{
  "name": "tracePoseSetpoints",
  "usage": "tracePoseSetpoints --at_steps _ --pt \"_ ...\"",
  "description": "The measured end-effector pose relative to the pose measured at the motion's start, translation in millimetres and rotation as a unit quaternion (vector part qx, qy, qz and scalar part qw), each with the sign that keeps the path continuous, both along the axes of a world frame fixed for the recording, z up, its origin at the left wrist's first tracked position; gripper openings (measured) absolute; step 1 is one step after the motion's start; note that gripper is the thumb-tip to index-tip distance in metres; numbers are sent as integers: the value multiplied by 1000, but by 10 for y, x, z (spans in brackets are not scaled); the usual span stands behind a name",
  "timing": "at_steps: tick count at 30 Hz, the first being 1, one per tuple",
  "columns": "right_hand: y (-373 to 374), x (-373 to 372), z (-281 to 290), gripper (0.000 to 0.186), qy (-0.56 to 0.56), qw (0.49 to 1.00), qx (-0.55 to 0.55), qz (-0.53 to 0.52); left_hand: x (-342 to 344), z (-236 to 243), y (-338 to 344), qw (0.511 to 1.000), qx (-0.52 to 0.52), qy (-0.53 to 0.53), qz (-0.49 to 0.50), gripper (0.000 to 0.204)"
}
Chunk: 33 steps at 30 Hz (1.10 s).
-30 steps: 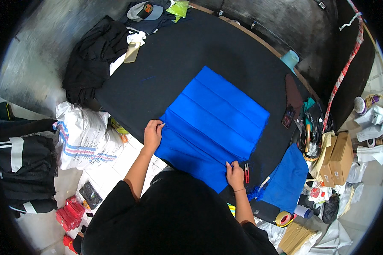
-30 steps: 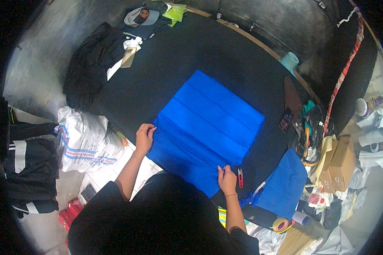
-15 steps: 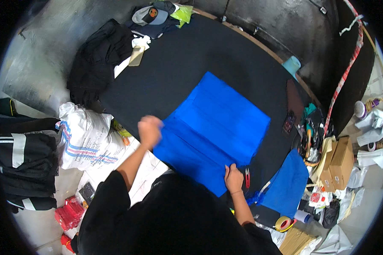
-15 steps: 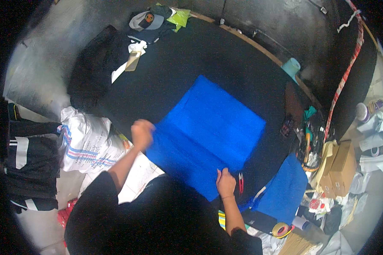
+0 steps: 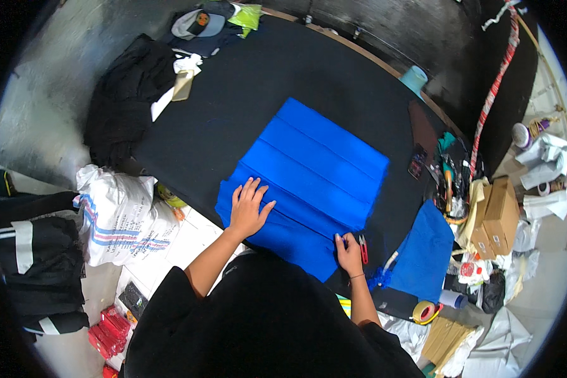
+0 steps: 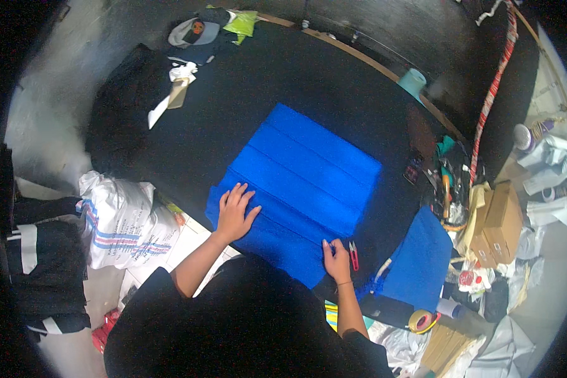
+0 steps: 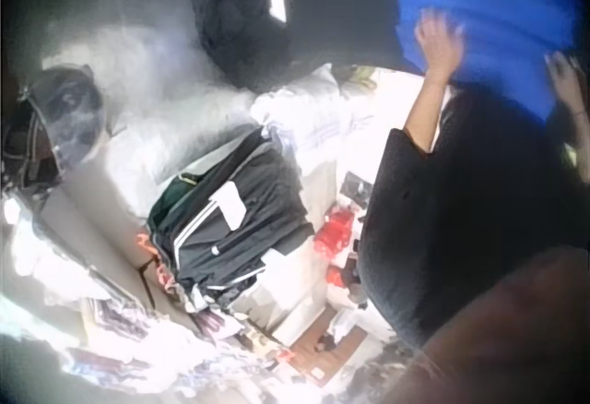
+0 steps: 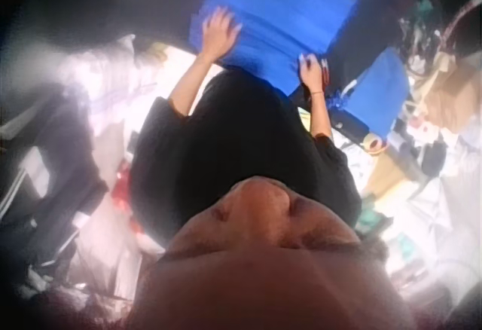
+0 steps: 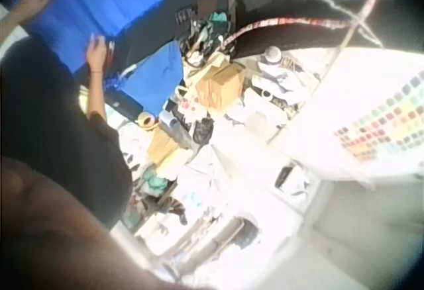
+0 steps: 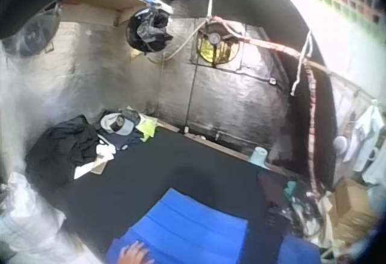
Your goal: The person cuts a folded blue fabric on a black table using a red utility knife. They repeatedly trim the edges of the folded stack, remove small cut pieces, and adjust the fabric layers. The person briefly looks around the room before resuming cutting.
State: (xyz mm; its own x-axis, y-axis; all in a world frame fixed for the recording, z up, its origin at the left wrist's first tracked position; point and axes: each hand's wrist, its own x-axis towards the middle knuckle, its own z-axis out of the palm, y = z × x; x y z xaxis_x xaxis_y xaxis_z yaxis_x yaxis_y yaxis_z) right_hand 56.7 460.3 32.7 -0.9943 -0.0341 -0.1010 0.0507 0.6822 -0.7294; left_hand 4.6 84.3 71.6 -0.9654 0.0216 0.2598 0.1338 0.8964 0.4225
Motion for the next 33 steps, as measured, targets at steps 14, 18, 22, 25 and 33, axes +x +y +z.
tracePoseSetpoints --at_steps 14,18,22,25,33 --pt "972 534 387 32 -14 810 -380 -447 24 -294 33 992 -90 -84 -19 64" --pt "1912 1171 540 32 151 691 -393 -588 -13 -241 94 991 -96 -93 -27 63" --pt "2431 1571 892 34 372 636 -338 -586 -24 -295 105 990 -106 -87 -26 64" --pt "2501 1790 898 27 344 657 -292 -605 -13 -275 107 989 -114 -92 -28 63" --pt "1367 1776 434 26 34 817 -314 -483 -13 -305 95 991 -109 -70 -37 60"
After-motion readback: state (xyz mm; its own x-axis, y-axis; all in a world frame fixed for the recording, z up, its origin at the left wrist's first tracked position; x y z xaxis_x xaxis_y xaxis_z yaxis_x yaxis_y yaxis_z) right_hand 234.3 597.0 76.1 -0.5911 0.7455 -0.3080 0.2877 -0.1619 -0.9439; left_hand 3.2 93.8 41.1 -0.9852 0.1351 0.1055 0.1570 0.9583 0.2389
